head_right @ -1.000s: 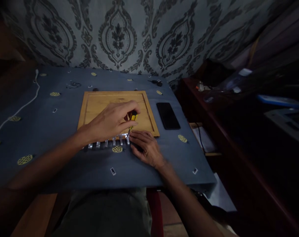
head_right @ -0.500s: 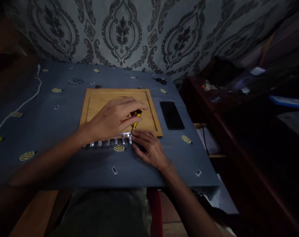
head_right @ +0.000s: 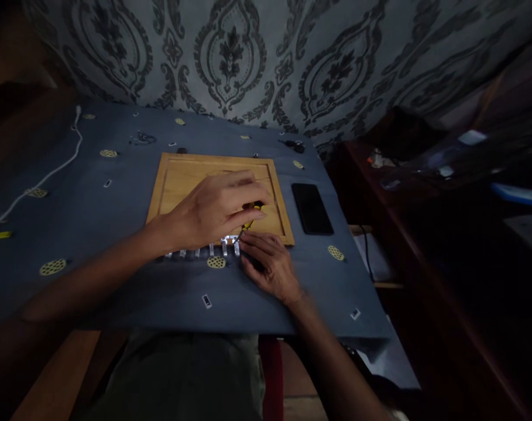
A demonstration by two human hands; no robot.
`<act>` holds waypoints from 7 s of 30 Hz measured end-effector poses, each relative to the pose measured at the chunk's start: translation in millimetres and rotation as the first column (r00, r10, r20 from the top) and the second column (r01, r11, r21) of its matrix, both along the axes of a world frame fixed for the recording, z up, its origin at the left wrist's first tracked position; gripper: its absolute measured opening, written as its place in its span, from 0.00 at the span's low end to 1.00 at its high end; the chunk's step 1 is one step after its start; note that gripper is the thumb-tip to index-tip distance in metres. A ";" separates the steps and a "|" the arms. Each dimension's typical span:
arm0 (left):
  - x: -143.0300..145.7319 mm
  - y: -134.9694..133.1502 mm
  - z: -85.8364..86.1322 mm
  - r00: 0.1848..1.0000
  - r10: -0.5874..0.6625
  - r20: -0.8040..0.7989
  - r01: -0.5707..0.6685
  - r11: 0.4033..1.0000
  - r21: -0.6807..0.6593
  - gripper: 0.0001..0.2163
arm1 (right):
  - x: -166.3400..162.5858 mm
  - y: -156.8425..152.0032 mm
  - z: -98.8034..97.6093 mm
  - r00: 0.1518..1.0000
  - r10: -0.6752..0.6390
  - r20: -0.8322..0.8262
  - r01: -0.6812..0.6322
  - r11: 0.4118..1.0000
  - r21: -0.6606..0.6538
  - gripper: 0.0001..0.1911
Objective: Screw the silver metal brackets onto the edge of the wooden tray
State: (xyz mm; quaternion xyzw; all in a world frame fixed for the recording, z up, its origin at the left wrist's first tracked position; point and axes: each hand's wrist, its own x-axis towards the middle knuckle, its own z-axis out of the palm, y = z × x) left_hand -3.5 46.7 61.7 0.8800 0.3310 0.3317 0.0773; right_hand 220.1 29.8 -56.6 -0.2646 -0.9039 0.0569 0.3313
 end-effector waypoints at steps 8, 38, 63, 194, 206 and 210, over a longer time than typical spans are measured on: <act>-2.0 -3.3 9.5 0.999 -0.044 -0.028 0.042 0.996 -0.074 0.07 | -0.1 -0.5 0.0 1.000 0.013 -0.001 -0.013 1.000 0.003 0.14; -4.5 4.5 6.1 0.996 -0.064 0.066 0.066 0.998 -0.024 0.04 | 1.7 1.0 -3.0 1.000 -0.021 0.018 0.023 0.997 -0.074 0.13; -0.2 0.2 5.3 0.995 -0.069 0.073 0.072 0.997 -0.040 0.05 | 4.0 -1.2 -3.4 0.999 -0.034 0.026 0.037 0.993 -0.109 0.16; 2.2 -38.8 -59.6 0.897 0.234 -0.375 -0.324 0.925 -0.199 0.16 | -45.5 5.9 65.4 0.810 -0.382 -0.445 0.039 0.792 -0.609 0.16; 1.5 -37.5 -58.7 0.901 0.200 -0.385 -0.309 0.918 -0.247 0.18 | -34.1 5.9 74.5 0.877 -0.311 -0.366 0.004 0.766 -0.642 0.17; 1.8 -37.6 -57.6 0.900 0.191 -0.392 -0.307 0.915 -0.260 0.17 | -29.9 7.9 80.9 0.890 -0.256 -0.377 -0.039 0.781 -0.623 0.13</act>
